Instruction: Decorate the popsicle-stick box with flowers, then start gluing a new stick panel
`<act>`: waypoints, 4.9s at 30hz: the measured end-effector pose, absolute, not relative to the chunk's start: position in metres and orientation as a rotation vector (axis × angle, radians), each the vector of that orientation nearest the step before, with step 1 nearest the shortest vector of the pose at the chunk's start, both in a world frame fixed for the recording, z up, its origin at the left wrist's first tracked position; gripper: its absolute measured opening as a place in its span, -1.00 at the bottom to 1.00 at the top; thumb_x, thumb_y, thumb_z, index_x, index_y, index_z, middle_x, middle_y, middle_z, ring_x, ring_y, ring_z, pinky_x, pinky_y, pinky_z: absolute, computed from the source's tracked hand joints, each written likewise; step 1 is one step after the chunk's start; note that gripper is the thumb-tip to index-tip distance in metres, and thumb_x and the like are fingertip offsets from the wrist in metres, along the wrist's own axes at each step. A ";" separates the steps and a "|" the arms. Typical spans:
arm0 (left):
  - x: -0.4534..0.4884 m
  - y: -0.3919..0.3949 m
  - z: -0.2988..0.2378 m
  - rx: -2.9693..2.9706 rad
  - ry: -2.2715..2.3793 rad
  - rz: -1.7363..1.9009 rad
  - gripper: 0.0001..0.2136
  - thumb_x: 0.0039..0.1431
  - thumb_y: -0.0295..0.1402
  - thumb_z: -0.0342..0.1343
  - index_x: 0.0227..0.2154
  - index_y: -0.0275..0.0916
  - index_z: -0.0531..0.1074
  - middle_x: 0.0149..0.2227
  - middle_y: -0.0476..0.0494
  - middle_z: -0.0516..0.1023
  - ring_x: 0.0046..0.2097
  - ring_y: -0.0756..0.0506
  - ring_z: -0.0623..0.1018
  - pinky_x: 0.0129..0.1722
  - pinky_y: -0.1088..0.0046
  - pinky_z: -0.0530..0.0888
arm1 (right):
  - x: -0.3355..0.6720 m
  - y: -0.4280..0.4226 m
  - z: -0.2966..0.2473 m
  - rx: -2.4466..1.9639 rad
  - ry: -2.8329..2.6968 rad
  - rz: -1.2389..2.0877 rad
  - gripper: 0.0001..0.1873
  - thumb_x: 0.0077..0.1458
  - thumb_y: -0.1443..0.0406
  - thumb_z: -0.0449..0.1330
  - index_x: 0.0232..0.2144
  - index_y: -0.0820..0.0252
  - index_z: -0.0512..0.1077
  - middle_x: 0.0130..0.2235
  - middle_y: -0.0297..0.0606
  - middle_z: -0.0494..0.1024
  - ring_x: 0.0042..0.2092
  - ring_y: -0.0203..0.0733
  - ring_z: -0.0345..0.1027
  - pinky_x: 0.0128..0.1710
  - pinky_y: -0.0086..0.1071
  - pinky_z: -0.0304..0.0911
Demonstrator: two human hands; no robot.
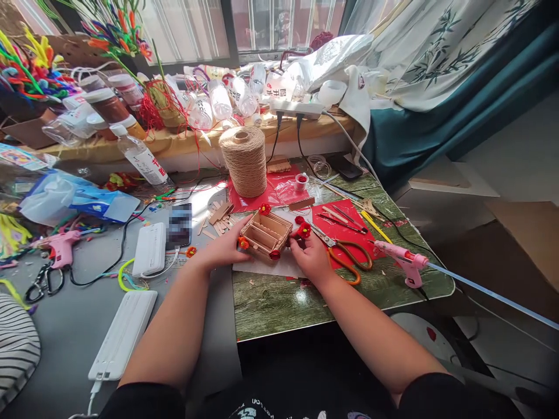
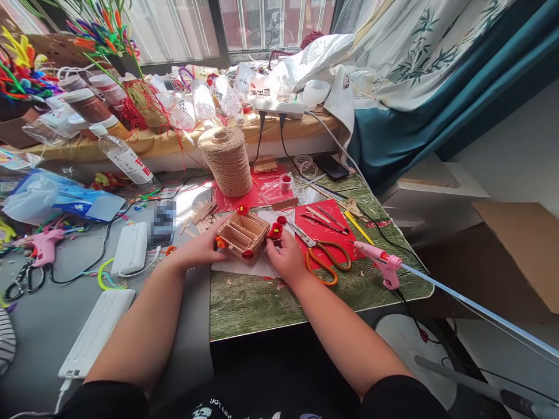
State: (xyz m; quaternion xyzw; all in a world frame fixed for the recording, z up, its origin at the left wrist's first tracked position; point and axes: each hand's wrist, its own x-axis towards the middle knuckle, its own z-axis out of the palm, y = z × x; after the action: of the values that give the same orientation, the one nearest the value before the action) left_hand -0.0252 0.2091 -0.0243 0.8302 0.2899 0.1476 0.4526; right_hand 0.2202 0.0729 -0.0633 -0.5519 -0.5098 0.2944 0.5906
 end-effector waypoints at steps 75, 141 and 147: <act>0.027 0.188 -0.060 1.297 0.919 0.991 0.12 -0.10 -0.24 0.53 0.45 -0.09 -0.04 0.45 -0.40 0.11 0.41 -0.37 0.28 0.38 0.00 0.29 | 0.193 0.102 -0.017 -1.186 -1.350 0.282 -0.96 0.26 0.28 0.24 -0.22 0.07 0.49 -0.23 -0.26 0.58 -0.18 -0.14 0.49 -0.10 -0.26 0.42; 0.023 0.190 -0.053 1.237 0.951 1.260 -0.16 0.14 -0.14 0.35 0.38 -0.12 0.02 0.36 -0.37 0.26 0.38 -0.28 0.33 0.37 0.10 0.28 | 0.182 0.097 -0.054 -0.919 -1.087 1.094 -0.70 0.33 0.06 0.17 -0.08 0.06 0.56 -0.40 -0.37 0.41 -0.42 -0.26 0.39 -0.34 -0.29 0.47; 0.023 0.189 -0.052 1.252 0.955 1.264 -0.12 0.11 -0.12 0.37 0.37 -0.11 0.00 0.34 -0.37 0.27 0.38 -0.29 0.33 0.34 0.11 0.32 | 0.172 0.105 -0.058 -0.761 -0.764 1.535 -0.72 0.17 0.08 0.33 -0.20 0.11 0.47 -0.47 -0.52 0.27 -0.61 -0.46 0.05 -0.67 -0.52 0.15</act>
State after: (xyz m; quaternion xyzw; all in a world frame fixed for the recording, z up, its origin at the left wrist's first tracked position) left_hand 0.0233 0.1894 -0.0522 0.5249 0.4003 0.5300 0.5323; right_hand 0.1725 0.1051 -0.0582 -0.3270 -0.3282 0.6599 0.5915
